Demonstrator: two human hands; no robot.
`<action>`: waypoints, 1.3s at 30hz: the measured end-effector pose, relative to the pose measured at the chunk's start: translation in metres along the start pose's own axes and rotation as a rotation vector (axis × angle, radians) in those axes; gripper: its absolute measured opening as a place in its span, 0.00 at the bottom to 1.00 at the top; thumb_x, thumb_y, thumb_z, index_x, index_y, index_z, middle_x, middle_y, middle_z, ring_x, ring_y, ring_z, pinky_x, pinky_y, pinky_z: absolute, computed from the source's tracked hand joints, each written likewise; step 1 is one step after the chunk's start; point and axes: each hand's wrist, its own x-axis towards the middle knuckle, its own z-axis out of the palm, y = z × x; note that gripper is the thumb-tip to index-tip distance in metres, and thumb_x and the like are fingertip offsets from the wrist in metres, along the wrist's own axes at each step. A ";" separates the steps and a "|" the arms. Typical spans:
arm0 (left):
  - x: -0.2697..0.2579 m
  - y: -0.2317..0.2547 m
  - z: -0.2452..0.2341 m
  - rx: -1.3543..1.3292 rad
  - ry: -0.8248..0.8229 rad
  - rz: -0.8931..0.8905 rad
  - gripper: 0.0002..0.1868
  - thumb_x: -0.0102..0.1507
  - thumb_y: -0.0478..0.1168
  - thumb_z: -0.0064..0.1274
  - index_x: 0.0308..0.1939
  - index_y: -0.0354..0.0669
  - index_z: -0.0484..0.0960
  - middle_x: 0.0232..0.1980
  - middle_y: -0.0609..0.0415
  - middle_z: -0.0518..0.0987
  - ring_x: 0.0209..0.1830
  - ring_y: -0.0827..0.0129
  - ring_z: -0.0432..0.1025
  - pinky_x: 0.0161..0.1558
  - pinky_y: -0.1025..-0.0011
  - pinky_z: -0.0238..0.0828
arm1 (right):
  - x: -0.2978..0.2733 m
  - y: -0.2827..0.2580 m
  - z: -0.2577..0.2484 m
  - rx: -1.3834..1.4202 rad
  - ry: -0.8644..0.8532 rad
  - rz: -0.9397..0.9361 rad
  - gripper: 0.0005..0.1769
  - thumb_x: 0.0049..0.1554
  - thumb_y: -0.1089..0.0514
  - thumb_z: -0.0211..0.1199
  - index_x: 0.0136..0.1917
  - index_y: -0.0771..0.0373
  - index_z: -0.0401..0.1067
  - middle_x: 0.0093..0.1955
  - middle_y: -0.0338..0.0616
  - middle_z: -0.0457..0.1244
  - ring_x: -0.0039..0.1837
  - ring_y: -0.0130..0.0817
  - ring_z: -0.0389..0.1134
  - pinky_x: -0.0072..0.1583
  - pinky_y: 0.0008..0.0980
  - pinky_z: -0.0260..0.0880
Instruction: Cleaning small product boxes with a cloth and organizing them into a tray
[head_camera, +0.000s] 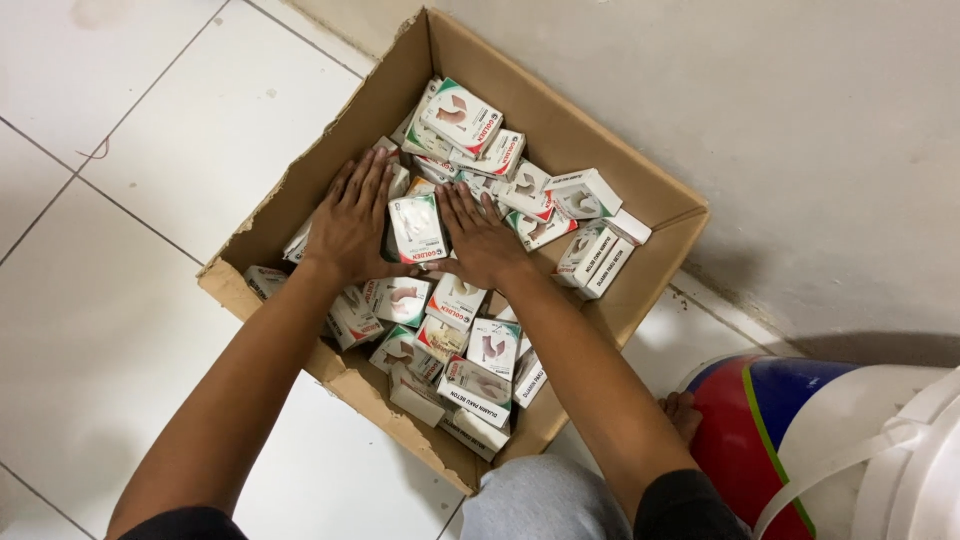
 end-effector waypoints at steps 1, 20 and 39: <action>0.000 0.000 -0.002 0.000 0.005 -0.003 0.74 0.37 0.88 0.31 0.69 0.36 0.37 0.74 0.47 0.33 0.74 0.60 0.27 0.72 0.64 0.20 | 0.002 0.001 -0.001 -0.005 0.003 0.000 0.51 0.56 0.31 0.40 0.74 0.63 0.22 0.77 0.51 0.25 0.77 0.44 0.19 0.72 0.47 0.15; 0.003 0.003 0.012 -0.061 0.059 0.063 0.68 0.44 0.85 0.25 0.70 0.34 0.36 0.74 0.44 0.35 0.74 0.57 0.27 0.71 0.52 0.18 | -0.005 0.000 -0.001 0.002 0.025 -0.007 0.52 0.56 0.28 0.34 0.73 0.70 0.23 0.77 0.53 0.24 0.77 0.44 0.19 0.73 0.46 0.17; -0.025 0.046 -0.247 -0.393 0.576 0.409 0.62 0.53 0.75 0.36 0.68 0.29 0.31 0.72 0.36 0.30 0.73 0.50 0.24 0.69 0.50 0.18 | -0.231 0.002 -0.190 -0.121 0.242 0.035 0.51 0.56 0.29 0.32 0.70 0.69 0.17 0.74 0.62 0.19 0.75 0.52 0.16 0.71 0.51 0.19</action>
